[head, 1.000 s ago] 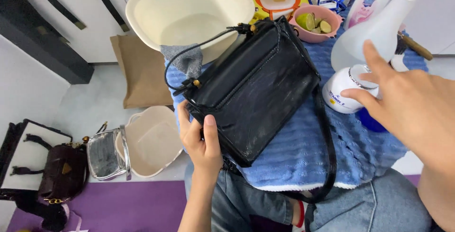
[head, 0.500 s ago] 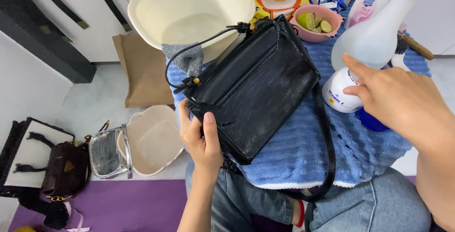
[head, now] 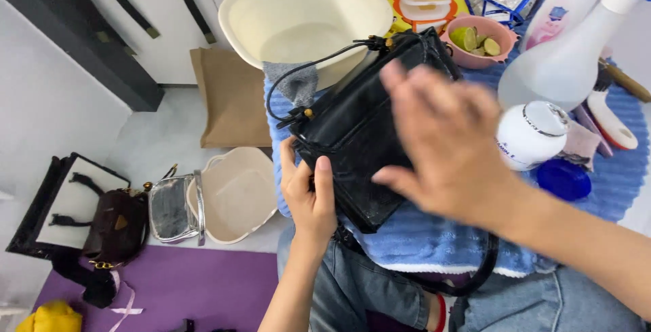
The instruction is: Cleaning and conditioning a black leather handbag using cream, spray, and cloths.
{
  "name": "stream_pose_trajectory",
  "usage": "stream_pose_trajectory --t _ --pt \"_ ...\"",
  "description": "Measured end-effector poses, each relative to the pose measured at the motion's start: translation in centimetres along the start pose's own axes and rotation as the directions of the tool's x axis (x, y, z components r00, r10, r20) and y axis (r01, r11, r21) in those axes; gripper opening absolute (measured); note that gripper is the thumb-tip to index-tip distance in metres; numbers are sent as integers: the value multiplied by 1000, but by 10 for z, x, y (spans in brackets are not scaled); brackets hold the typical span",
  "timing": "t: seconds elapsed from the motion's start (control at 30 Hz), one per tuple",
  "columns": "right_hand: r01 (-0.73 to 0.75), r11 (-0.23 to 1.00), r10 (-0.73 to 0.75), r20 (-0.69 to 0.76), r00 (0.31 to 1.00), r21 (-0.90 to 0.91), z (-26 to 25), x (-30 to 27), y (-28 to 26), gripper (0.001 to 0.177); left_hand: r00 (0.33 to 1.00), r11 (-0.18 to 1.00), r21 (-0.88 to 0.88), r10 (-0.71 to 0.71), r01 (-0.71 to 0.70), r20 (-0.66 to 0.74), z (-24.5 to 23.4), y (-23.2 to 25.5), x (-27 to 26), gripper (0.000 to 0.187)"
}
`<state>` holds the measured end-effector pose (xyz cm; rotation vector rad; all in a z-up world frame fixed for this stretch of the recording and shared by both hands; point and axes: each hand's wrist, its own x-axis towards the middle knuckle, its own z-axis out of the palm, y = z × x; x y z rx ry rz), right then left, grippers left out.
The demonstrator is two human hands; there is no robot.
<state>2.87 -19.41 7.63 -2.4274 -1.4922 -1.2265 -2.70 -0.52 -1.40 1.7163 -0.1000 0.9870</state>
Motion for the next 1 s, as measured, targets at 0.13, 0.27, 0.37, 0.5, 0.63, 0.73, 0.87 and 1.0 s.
stream_pose_trajectory --t 0.13,0.27,0.37,0.5,0.63,0.73,0.87,1.0 --pt "-54 998 58 161 985 -29 22 8 -27 91 1000 1000 -14 10 -10 3 -1 0 0 18" --pt "-16 967 -31 181 983 253 25 5 -33 89 1000 1000 -13 4 -4 0 0 -1 2 22" --pt "-67 968 26 171 985 242 25 8 -18 87 1000 1000 0 -1 1 7 -1 -4 0 21" --pt "-197 974 178 161 971 112 34 19 -6 98 1000 1000 19 -2 1 7 -1 -9 -1 23" --pt "41 930 -113 180 977 366 40 7 -31 80 999 1000 5 -17 16 28 -3 -10 0 21" --pt "-81 946 7 230 973 313 34 12 -18 90 998 999 23 -31 30 62 -8 -11 1 26" --pt "-222 972 207 158 965 79 34 18 0 97 993 997 47 -67 62 97 -10 -16 -1 26" --pt "-19 917 -85 244 966 398 40 6 -29 87 988 997 49 -66 60 140 -11 -20 -1 31"
